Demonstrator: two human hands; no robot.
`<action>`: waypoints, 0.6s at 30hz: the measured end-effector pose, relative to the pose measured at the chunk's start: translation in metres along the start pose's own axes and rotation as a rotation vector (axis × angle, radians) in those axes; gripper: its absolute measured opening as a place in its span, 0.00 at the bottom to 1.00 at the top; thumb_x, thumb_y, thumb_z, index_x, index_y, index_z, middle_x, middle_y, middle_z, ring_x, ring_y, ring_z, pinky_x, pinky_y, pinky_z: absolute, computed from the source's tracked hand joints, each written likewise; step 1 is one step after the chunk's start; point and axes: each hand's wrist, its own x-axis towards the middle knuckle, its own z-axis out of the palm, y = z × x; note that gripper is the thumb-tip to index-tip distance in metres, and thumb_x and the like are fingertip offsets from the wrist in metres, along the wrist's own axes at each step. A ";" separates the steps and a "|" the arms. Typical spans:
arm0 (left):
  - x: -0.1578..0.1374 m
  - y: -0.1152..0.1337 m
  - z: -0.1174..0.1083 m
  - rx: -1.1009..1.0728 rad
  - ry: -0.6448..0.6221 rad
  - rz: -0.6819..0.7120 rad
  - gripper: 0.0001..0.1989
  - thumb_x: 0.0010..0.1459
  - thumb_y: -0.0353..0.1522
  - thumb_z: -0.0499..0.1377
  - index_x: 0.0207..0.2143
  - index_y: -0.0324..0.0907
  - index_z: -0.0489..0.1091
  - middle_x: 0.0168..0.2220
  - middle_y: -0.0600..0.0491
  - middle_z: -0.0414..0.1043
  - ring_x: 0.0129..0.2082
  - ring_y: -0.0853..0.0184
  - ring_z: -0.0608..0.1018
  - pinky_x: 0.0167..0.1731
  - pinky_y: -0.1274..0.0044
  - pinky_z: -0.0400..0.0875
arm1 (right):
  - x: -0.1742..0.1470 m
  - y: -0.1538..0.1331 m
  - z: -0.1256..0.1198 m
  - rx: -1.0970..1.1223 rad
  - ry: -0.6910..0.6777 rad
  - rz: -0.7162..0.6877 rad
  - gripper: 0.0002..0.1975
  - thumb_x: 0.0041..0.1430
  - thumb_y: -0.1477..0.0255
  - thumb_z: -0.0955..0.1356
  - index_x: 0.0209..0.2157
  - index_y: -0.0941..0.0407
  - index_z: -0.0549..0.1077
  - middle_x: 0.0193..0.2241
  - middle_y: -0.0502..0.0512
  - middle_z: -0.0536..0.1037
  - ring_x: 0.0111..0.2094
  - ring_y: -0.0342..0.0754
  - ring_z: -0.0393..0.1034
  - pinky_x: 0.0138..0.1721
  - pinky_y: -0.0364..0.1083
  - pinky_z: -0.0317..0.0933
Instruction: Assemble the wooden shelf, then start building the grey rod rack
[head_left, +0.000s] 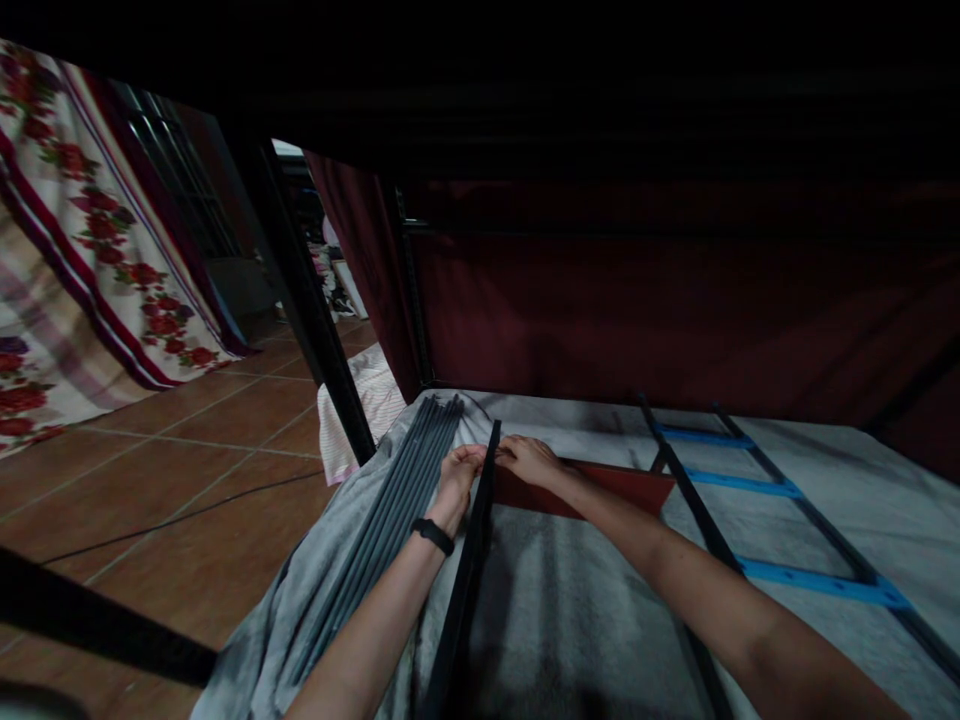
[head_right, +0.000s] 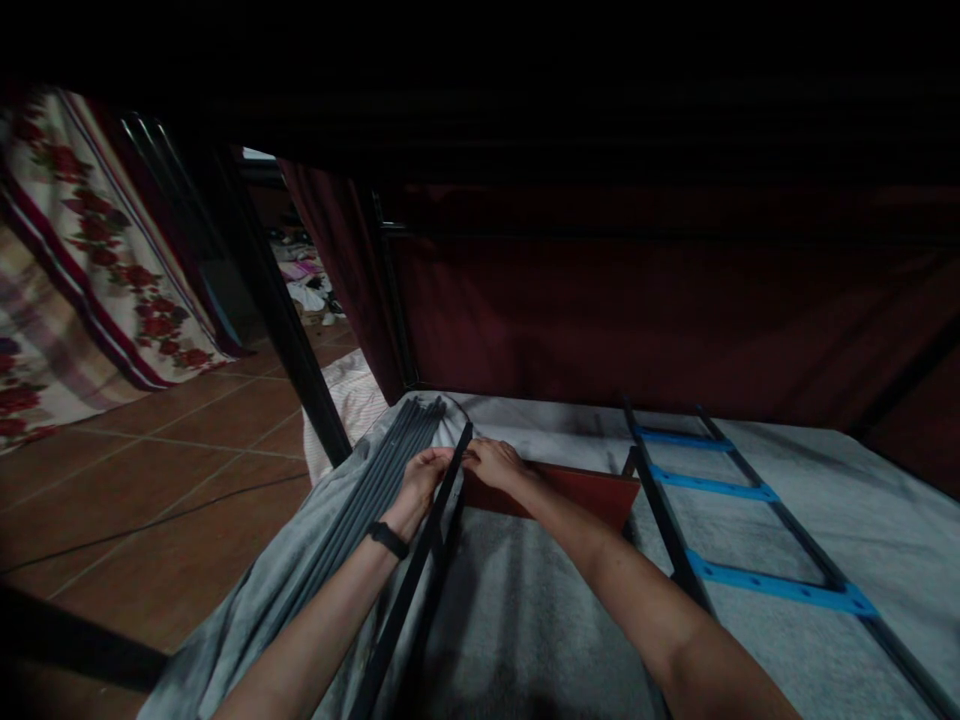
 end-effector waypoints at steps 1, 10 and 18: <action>-0.001 0.001 0.000 -0.007 -0.002 0.003 0.08 0.42 0.28 0.69 0.27 0.37 0.76 0.22 0.55 0.75 0.19 0.74 0.71 0.22 0.81 0.64 | -0.001 0.000 0.000 -0.005 0.007 0.011 0.15 0.69 0.63 0.63 0.51 0.53 0.74 0.51 0.58 0.80 0.51 0.53 0.74 0.48 0.48 0.62; -0.002 0.003 0.002 -0.050 -0.020 -0.056 0.13 0.44 0.35 0.72 0.23 0.39 0.71 0.20 0.55 0.72 0.18 0.72 0.72 0.22 0.79 0.66 | -0.023 0.015 -0.001 -0.026 0.106 -0.050 0.21 0.65 0.73 0.65 0.59 0.58 0.67 0.57 0.62 0.73 0.59 0.54 0.67 0.60 0.53 0.54; -0.004 0.011 -0.001 -0.035 -0.018 -0.089 0.10 0.42 0.25 0.68 0.31 0.38 0.75 0.26 0.52 0.77 0.21 0.71 0.76 0.23 0.80 0.69 | -0.105 0.064 -0.040 -0.016 0.098 -0.066 0.16 0.66 0.73 0.63 0.54 0.53 0.71 0.55 0.59 0.73 0.58 0.52 0.68 0.61 0.55 0.58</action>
